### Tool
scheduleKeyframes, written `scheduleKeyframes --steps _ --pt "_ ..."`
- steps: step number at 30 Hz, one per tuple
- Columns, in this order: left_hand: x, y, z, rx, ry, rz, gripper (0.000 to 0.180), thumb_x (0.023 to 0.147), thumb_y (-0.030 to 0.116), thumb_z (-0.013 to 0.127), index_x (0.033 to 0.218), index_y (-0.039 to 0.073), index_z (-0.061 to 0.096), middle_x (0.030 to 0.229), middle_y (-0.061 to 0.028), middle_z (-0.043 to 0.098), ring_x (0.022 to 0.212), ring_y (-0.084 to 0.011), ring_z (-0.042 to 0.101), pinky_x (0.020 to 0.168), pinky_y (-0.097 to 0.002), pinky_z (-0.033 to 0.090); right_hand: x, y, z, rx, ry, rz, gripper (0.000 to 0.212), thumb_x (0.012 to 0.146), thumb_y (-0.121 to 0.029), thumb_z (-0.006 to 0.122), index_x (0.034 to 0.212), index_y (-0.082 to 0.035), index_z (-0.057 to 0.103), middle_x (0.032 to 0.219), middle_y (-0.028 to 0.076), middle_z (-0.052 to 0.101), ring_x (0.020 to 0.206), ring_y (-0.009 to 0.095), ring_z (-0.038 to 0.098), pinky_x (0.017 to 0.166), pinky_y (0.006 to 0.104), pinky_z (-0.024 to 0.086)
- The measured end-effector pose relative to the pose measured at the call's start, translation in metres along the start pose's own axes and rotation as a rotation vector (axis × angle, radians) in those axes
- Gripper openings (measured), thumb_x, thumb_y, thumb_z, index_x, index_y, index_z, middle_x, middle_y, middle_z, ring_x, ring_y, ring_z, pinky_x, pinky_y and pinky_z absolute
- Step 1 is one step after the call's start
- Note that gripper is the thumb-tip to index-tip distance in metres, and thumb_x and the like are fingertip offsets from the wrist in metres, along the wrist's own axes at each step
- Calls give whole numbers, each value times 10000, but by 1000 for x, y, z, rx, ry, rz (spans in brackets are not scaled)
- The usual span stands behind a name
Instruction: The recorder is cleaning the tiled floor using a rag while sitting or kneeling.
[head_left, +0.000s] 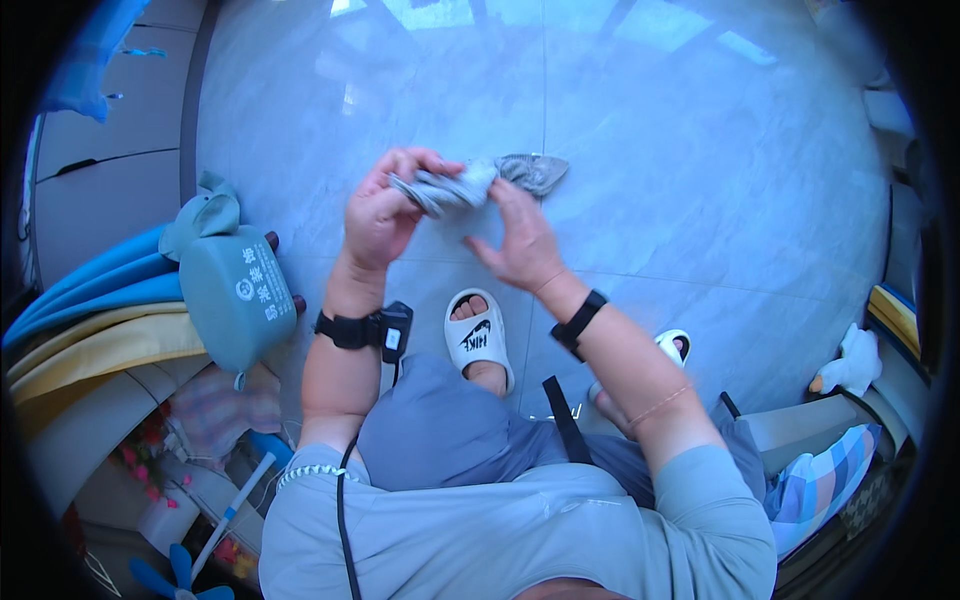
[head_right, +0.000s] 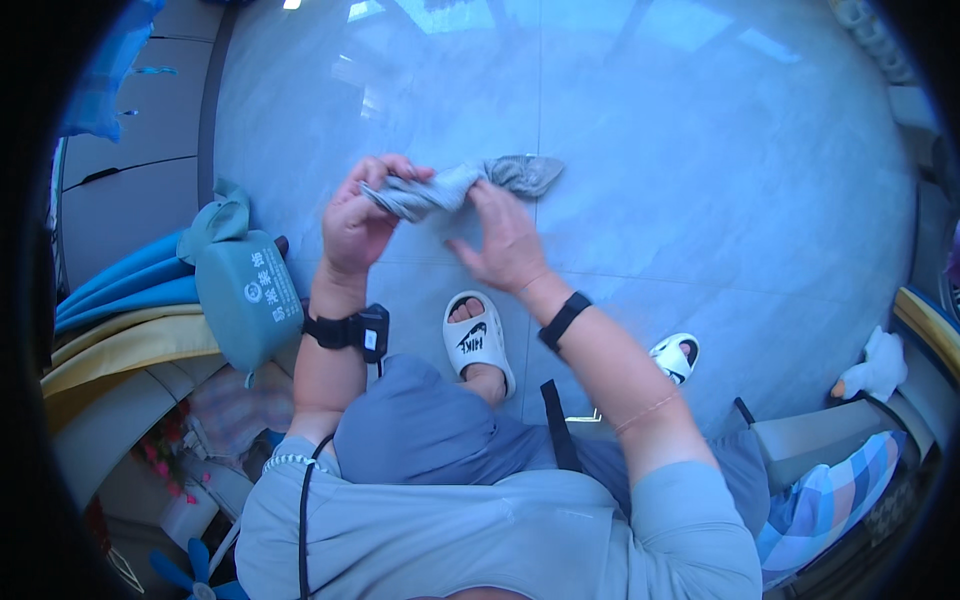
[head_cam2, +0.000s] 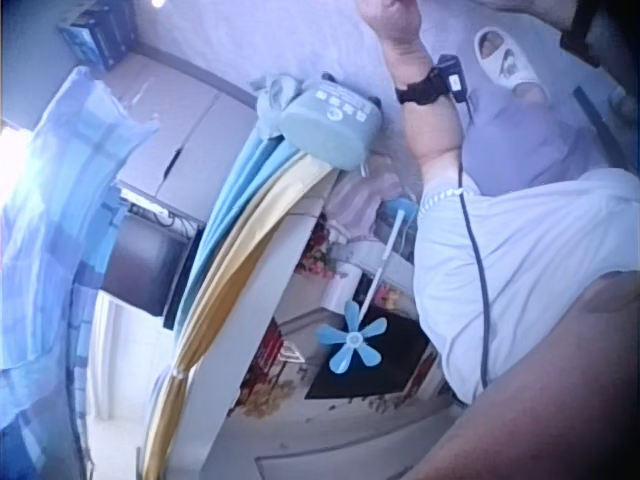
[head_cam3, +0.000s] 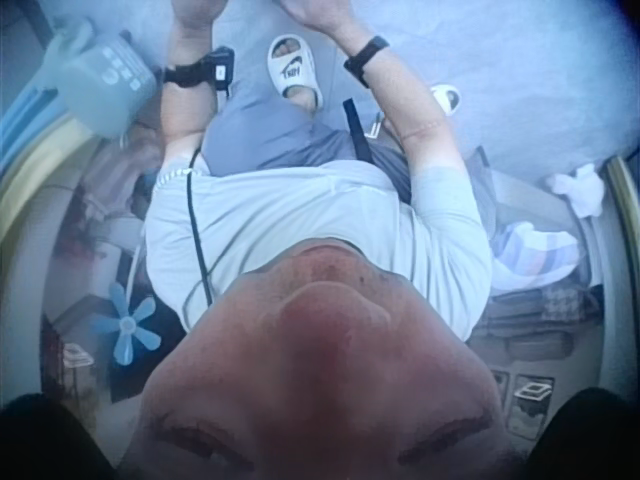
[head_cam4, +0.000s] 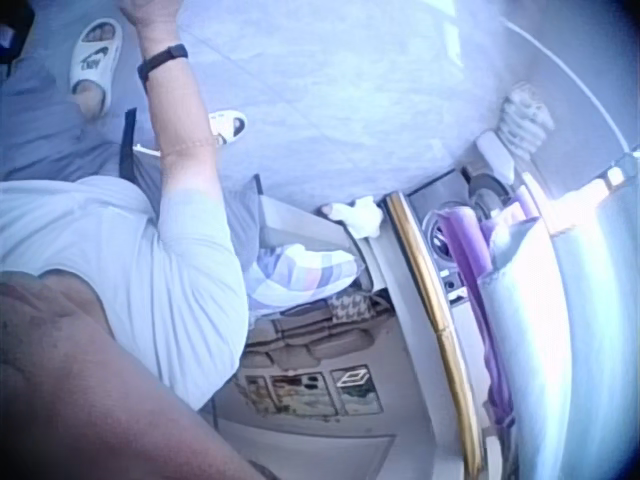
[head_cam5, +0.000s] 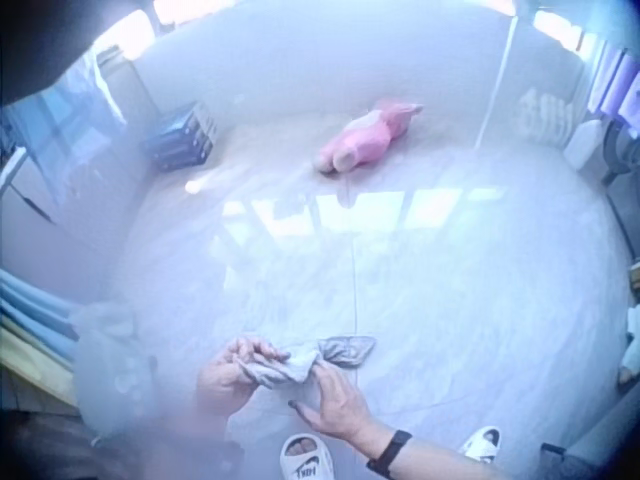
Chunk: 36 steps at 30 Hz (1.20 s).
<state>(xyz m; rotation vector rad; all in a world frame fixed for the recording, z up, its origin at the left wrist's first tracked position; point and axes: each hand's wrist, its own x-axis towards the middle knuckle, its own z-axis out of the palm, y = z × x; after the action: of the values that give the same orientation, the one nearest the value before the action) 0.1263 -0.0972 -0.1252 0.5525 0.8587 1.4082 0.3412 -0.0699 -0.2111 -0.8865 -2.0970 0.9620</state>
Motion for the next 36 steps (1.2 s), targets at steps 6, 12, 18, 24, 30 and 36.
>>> scheduleKeyframes --steps 6,12,18,24,30,36 --pt "5 14 23 -120 -55 10 240 677 -19 446 893 80 418 1104 -165 551 1125 -348 589 1026 -501 484 6 2 2 48 228 184 381 884 -21 650 1257 1 579 1260 215 643 1159 404 629 1009 445 510" --pt "1 23 27 -120 86 -13 248 938 141 618 846 115 390 1121 -124 567 1093 -262 613 975 -416 513 7 5 -33 265 246 451 160 952 -59 581 1100 -14 623 1047 172 683 1001 364 682 882 396 546" --pt "-8 36 13 419 129 -80 366 899 -38 686 825 115 362 1122 -85 597 1075 -221 673 893 -362 543 30 -31 -95 34 6 128 553 881 -130 713 1392 -83 505 1128 145 617 955 348 662 797 403 543" --pt "11 46 -19 1183 -146 -297 271 881 51 746 903 64 476 996 -99 666 964 -189 640 795 -348 519 53 0 -140 -474 -501 -123 569 824 -9 664 1379 -123 609 1186 149 654 1025 370 660 847 459 558" --pt "60 129 -38 1555 52 522 612 794 -105 523 1346 140 623 1093 -136 680 1079 -294 664 964 -379 515 138 -14 -171 -403 -226 -107 392 882 7 615 1250 -101 696 1053 187 723 977 397 676 863 447 554" --pt "19 214 -2 1791 110 1008 389 900 -125 589 1214 58 727 1165 -116 739 1110 -279 701 959 -312 549 185 -84 -173 -333 179 -556 328 847 49 683 1148 -72 727 1024 148 745 935 344 697 825 417 561"
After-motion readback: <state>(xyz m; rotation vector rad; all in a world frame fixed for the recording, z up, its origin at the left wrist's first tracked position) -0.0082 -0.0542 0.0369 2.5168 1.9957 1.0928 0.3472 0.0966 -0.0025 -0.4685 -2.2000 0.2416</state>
